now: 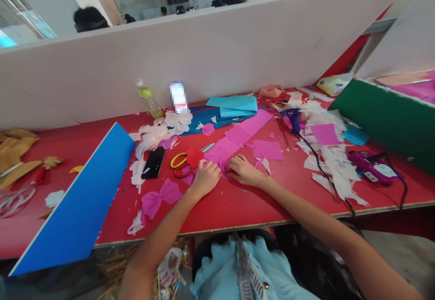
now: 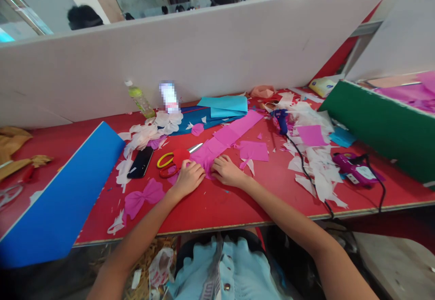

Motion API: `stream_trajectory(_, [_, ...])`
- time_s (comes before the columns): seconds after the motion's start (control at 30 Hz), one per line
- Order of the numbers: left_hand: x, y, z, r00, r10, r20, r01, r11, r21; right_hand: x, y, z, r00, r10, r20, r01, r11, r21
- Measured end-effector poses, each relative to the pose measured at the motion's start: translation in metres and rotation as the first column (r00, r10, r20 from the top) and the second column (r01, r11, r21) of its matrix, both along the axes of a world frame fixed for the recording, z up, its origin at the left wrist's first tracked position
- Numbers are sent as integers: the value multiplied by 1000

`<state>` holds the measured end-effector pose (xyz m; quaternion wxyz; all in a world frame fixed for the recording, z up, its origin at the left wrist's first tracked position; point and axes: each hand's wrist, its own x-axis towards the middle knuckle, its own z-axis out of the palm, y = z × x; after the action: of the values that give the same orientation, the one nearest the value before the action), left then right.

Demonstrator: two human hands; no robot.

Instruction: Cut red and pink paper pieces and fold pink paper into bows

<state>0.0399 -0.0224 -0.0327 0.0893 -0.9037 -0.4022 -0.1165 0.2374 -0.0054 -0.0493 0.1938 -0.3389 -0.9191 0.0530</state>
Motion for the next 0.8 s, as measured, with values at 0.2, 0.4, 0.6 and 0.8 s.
stream_trajectory(0.2, [-1, 2, -1, 1000, -5, 1, 5, 1000, 9, -2, 2, -3, 1000, -20, -6, 20, 1000, 20])
stream_trajectory(0.4, [-1, 3, -2, 1000, -27, -14, 27, 999, 22, 1, 4, -3, 1000, -10, -17, 10, 1000, 5])
stream_trajectory(0.6, [-1, 4, -4, 999, -32, -13, 33, 999, 24, 8, 5, -3, 999, 15, -30, -15, 1000, 4])
stream_trajectory(0.8, [-1, 4, -4, 1000, -24, -16, 24, 999, 25, 16, 4, -1, 999, 3, -34, -4, 1000, -26])
